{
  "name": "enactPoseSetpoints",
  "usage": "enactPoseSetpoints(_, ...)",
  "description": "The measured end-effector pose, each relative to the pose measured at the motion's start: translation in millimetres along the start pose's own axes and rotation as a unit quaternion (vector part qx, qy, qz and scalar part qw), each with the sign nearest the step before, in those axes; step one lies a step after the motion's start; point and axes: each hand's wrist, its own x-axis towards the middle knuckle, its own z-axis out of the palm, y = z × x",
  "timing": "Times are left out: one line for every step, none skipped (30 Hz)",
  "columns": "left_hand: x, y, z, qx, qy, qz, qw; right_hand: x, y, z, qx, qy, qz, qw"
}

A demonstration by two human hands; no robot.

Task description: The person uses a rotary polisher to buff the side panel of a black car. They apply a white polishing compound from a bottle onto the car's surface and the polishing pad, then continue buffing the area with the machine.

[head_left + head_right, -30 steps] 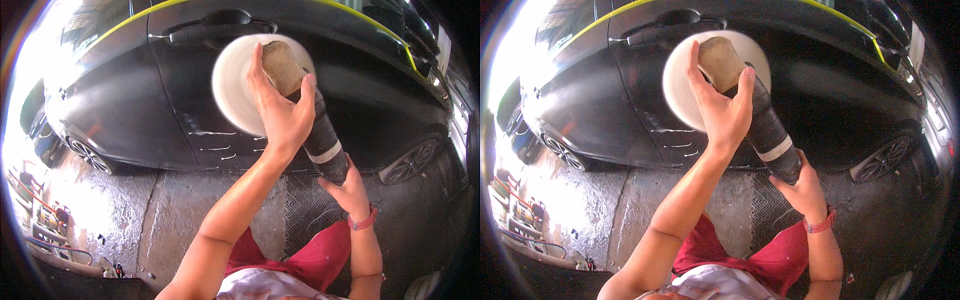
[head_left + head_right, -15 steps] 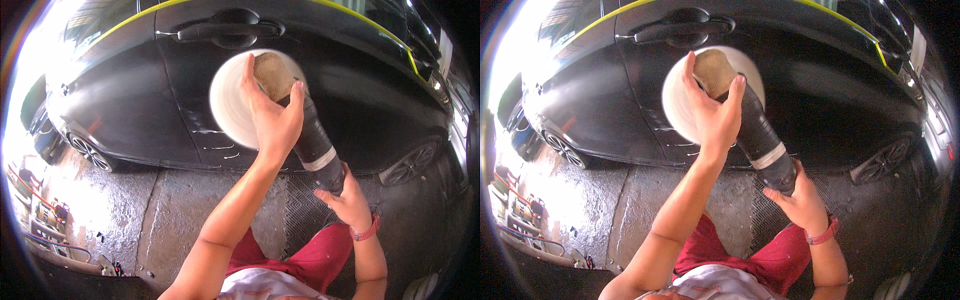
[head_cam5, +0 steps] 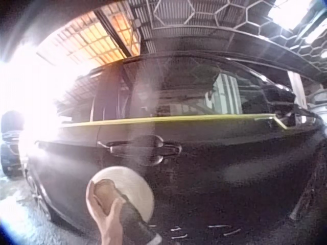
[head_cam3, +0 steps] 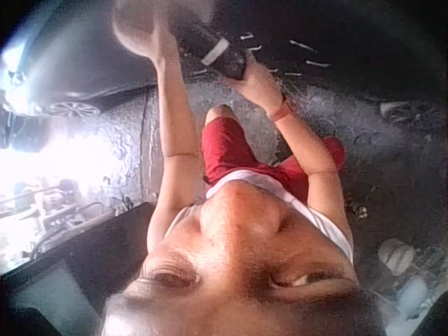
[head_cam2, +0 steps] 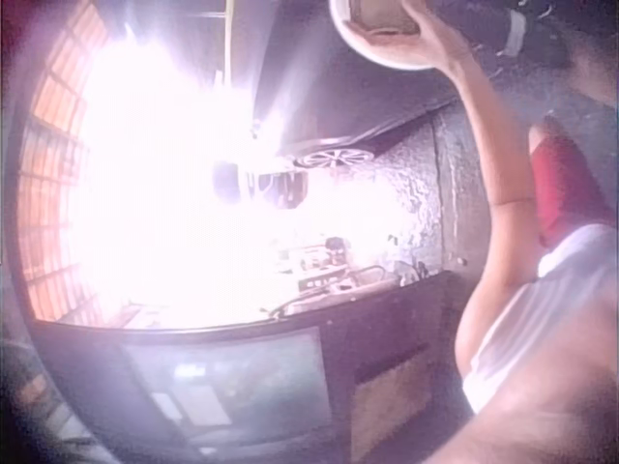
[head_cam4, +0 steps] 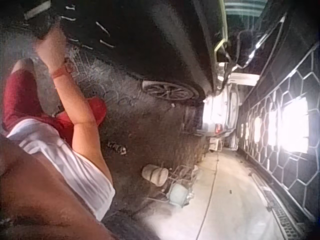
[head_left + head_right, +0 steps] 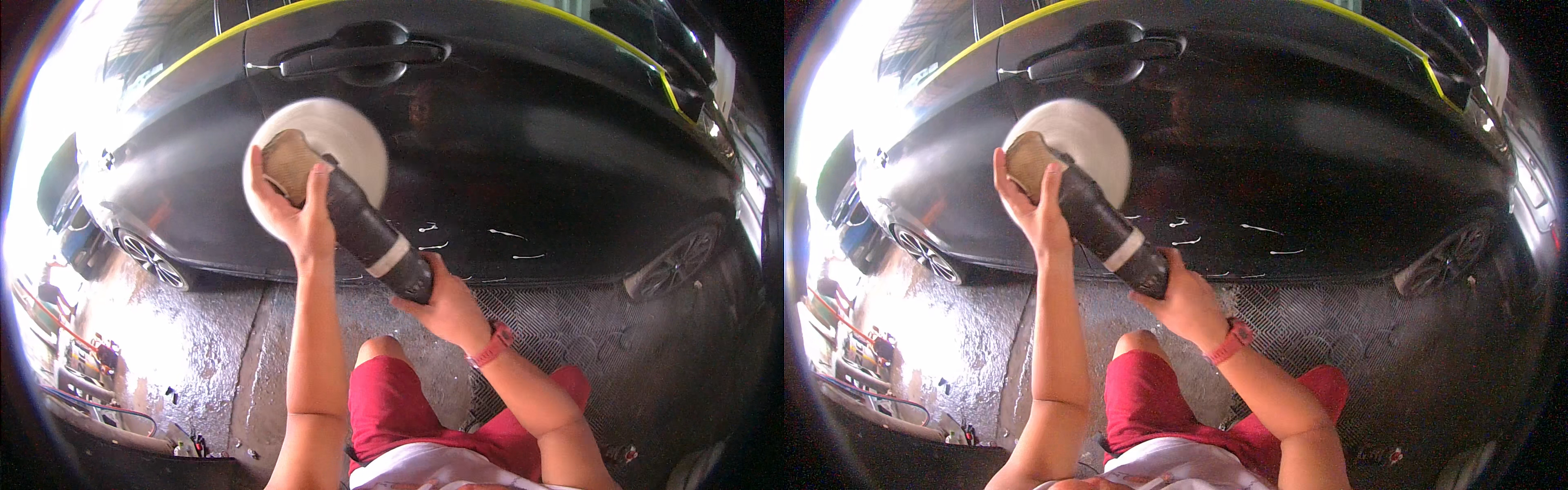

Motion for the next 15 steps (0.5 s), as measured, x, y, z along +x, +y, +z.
enactPoseSetpoints(1.7, -2.8, -0.4, -0.062, -0.001, -0.009, 0.998, 4.9, 0.5, 3.8, 0.0, -0.012, 0.006, 1.0)
enactPoseSetpoints(-1.7, -1.9, 2.1, -0.083, -0.003, -0.017, 0.996, 7.5, 1.3, 4.1, 0.028, -0.026, 0.027, 0.999)
enactPoseSetpoints(-3.8, 2.2, 2.3, -0.102, -0.006, -0.025, 0.994, 5.6, 4.4, 5.0, 0.031, -0.03, 0.039, 0.998)
enactPoseSetpoints(-9.0, 2.9, 6.0, -0.087, -0.026, -0.006, 0.996, 1.8, 9.1, 6.3, 0.034, -0.033, 0.051, 0.998)
enactPoseSetpoints(-16.5, 4.7, 12.9, -0.074, -0.046, 0.012, 0.996, -2.9, 15.0, 7.7, 0.037, -0.036, 0.064, 0.997)
enactPoseSetpoints(-21.0, 10.9, 17.9, -0.057, -0.064, 0.036, 0.996, -9.4, 21.5, 11.6, 0.06, -0.006, 0.053, 0.997)
enactPoseSetpoints(-31.5, 29.9, 28.9, -0.057, -0.096, 0.038, 0.993, -20.6, 36.6, 15.3, 0.077, 0.024, 0.047, 0.996)
enactPoseSetpoints(-42.7, 39.1, 44.4, -0.068, -0.128, 0.029, 0.989, -29.3, 50.6, 15.4, 0.094, 0.055, 0.041, 0.993)
enactPoseSetpoints(-54.7, 48.6, 62.8, -0.114, -0.157, 0.008, 0.981, -35.6, 62.1, 10.9, 0.117, 0.086, 0.034, 0.989)
enactPoseSetpoints(-61.1, 59.4, 79.9, -0.153, -0.189, 0.007, 0.97, -40.0, 68.9, 7.0, 0.144, 0.116, 0.022, 0.982)
enactPoseSetpoints(-75.2, 64.5, 104.9, -0.225, -0.216, -0.013, 0.95, -46.1, 81.3, 1.9, 0.166, 0.147, 0.015, 0.975)
enactPoseSetpoints(-77.0, 72.9, 126.0, -0.191, -0.236, 0.057, 0.951, -48.9, 90.0, -2.3, 0.195, 0.177, 0.039, 0.964)
enactPoseSetpoints(-82.4, 84.1, 145.9, -0.192, -0.259, 0.09, 0.942, -52.2, 92.0, -10.4, 0.232, 0.186, 0.099, 0.949)
enactPoseSetpoints(-85.3, 95.9, 165.9, -0.204, -0.282, 0.117, 0.93, -54.9, 89.5, -21.3, 0.269, 0.194, 0.159, 0.93)
enactPoseSetpoints(-86.0, 111.8, 181.4, -0.197, -0.297, 0.146, 0.923, -55.6, 87.9, -28.9, 0.305, 0.199, 0.216, 0.906)
